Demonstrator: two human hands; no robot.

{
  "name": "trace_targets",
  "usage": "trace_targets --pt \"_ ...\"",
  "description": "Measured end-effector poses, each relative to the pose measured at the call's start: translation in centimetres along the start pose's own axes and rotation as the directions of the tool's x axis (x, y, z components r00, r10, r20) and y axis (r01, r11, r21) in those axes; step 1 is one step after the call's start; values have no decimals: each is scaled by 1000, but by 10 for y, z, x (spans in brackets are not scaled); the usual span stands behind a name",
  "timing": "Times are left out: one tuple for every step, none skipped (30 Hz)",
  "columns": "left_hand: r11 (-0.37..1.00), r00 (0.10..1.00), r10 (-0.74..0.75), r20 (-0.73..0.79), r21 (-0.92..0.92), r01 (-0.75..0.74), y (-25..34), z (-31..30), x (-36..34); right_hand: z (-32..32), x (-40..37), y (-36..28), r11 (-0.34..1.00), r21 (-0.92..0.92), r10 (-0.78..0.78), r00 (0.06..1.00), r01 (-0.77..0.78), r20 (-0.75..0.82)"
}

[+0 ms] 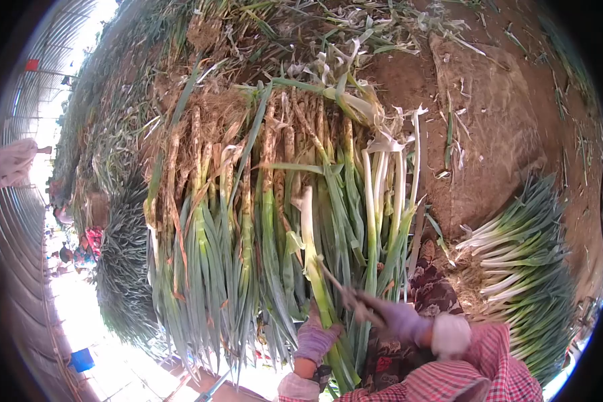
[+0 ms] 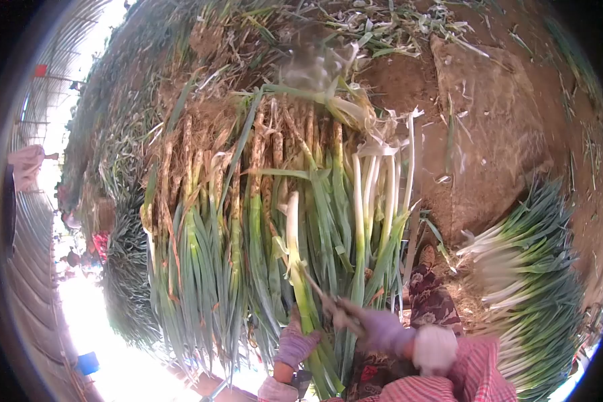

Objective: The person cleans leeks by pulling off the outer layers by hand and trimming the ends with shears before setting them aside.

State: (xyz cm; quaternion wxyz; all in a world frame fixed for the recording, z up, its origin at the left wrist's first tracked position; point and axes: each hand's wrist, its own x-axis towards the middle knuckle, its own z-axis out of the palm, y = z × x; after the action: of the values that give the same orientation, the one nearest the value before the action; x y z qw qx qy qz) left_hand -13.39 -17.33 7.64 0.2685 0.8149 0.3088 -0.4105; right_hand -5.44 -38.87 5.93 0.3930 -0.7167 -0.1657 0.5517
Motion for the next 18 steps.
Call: trace_targets --pt "1000 1000 -5 2 -4 5 1 -3 -1 4 -27 -10 999 26 -29 999 28 28" --pt "999 999 -25 24 -26 26 5 -7 -2 5 -46 -18 997 53 -58 997 55 53" --pt "998 998 -42 49 -47 44 7 -9 -3 9 -43 -14 997 52 -52 997 49 53" --pt "998 998 -38 55 -49 41 7 -8 -3 14 -35 -6 998 42 -55 998 56 -6" --pt "998 998 -39 47 -50 41 7 -7 -4 12 -32 -9 998 30 -60 996 63 -68" --pt "998 999 -38 35 -51 40 7 -7 -3 -5 -18 -12 1000 28 -5 999 7 -52" --pt "998 999 -33 32 -52 34 6 -5 -2 -23 2 -15 1000 25 -7 998 8 -58" --pt "999 999 -29 31 -26 30 1 -2 -1 -35 25 -14 997 44 72 994 -69 -85" --pt "1000 999 -28 32 5 28 -2 -2 -2 -38 37 -13 987 70 152 983 -145 -108" --pt "1000 999 -29 31 12 28 0 -5 -4 -34 38 -16 987 77 150 983 -142 -110" --pt "999 997 -49 61 8 49 6 -8 -8 -31 36 -19 989 55 146 984 -141 -104" --pt "998 993 -69 94 2 69 9 -10 -10 -27 32 -20 989 32 145 985 -143 -98" --pt "998 993 -67 100 4 67 7 -10 -9 -14 19 -18 988 35 151 984 -149 -99" --pt "997 994 -70 85 -32 73 4 -10 -8 5 0 -13 998 -32 50 998 -51 -29" --pt "994 995 -74 68 -71 78 0 -9 -7 16 -13 -6 994 -94 -50 998 54 49" --pt "994 995 -76 71 -74 81 -3 -7 -6 14 -19 -3 996 -43 -78 996 80 38" --pt "991 999 -32 15 -127 34 -8 -5 -7 8 -20 0 996 -41 -76 996 78 44" --pt "985 999 13 -47 -172 -20 -11 -5 -7 -3 -18 2 999 39 -3 1000 4 -17"
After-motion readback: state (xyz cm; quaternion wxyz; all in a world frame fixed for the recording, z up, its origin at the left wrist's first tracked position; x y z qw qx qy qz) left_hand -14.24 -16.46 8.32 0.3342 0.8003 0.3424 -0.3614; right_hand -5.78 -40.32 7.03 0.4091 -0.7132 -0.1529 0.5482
